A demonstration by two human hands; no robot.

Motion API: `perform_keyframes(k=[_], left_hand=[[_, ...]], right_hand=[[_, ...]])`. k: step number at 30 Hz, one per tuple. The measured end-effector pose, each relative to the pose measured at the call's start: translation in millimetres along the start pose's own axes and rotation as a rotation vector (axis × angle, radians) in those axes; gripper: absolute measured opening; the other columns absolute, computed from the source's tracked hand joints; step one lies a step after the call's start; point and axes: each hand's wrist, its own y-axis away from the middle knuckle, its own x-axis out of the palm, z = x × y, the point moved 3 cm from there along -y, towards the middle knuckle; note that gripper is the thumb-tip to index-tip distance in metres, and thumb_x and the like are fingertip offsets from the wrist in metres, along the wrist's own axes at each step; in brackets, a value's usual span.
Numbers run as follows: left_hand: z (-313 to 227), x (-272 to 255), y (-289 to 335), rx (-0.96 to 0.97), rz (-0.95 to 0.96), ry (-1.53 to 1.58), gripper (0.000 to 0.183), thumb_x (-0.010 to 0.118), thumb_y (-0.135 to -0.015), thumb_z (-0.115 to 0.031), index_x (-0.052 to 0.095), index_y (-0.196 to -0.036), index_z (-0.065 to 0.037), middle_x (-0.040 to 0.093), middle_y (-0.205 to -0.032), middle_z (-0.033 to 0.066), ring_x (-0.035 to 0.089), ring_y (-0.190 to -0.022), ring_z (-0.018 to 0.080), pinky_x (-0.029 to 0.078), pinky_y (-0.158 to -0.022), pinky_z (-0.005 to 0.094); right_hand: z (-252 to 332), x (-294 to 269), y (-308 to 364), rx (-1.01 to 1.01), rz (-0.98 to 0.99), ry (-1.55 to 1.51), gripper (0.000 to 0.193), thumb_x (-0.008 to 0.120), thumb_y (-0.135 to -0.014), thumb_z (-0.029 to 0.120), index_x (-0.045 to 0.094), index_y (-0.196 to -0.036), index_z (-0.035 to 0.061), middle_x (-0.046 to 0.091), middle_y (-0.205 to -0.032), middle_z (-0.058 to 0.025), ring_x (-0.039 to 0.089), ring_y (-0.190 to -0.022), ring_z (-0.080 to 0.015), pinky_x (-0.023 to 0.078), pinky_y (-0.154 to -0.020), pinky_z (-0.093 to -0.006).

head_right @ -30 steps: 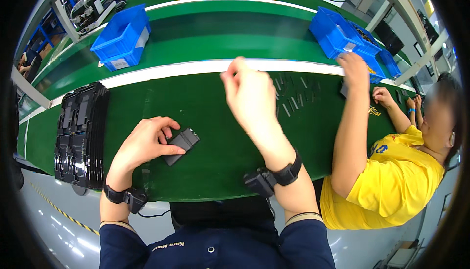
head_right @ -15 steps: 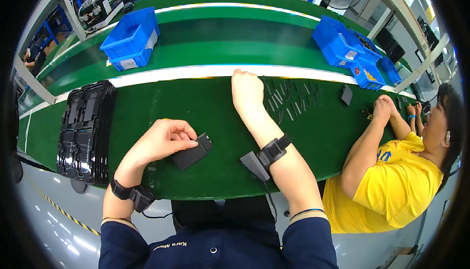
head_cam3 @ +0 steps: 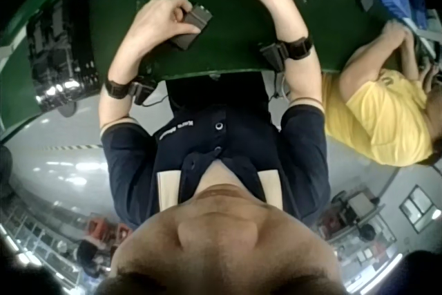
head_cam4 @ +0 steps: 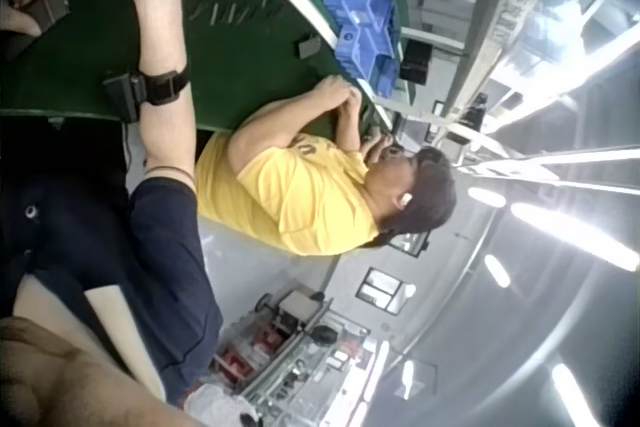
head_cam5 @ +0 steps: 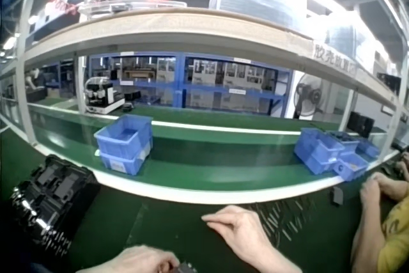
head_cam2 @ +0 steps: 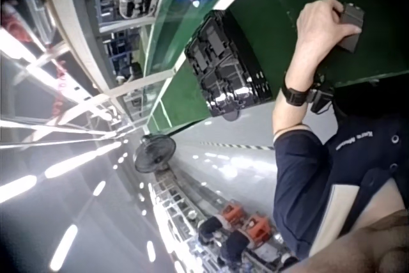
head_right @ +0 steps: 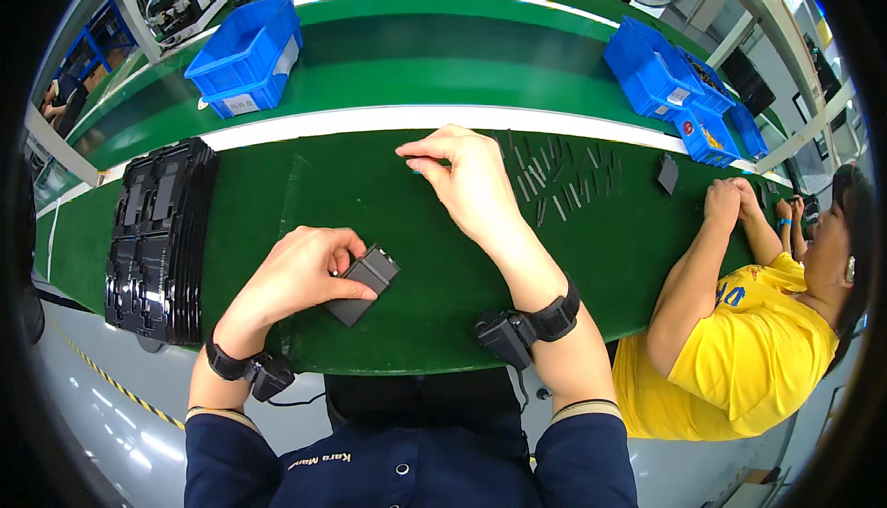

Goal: Manually assemble small black plastic housing components by fitting internal parts and covers.

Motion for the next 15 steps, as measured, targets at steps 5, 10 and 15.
perform_keyframes(k=[5,10,15], left_hand=[[13,3,-5,-0.016,0.158,0.437,0.024,0.077,-0.069,-0.018,0.063,-0.077,-0.001,0.061,-0.064,0.0016,0.057,-0.056,0.0081,0.042,-0.051,0.0236],[16,-13,-16,0.010,-0.134,0.998,0.018,0.069,-0.078,-0.007,0.063,-0.093,0.001,0.065,-0.079,0.0027,0.058,-0.065,0.0047,0.045,-0.057,0.0176],[14,-7,-17,0.033,-0.226,0.953,0.022,0.069,-0.076,-0.002,0.064,-0.097,0.003,0.067,-0.085,0.0068,0.062,-0.073,0.0085,0.051,-0.066,0.0211]], right_hand=[[5,-3,2,0.224,0.003,-0.259,0.012,0.067,-0.076,0.006,0.068,-0.087,0.0019,0.065,-0.079,-0.0077,0.060,-0.076,-0.0133,0.048,-0.069,-0.0270],[8,1,5,0.229,0.074,-0.606,0.013,0.066,-0.080,0.010,0.068,-0.089,0.0005,0.062,-0.083,-0.0028,0.058,-0.078,-0.0102,0.048,-0.072,-0.0238],[9,11,11,0.317,0.053,-0.714,0.015,0.067,-0.081,0.012,0.068,-0.090,0.0008,0.060,-0.086,-0.0036,0.057,-0.080,-0.0112,0.049,-0.074,-0.0246]])
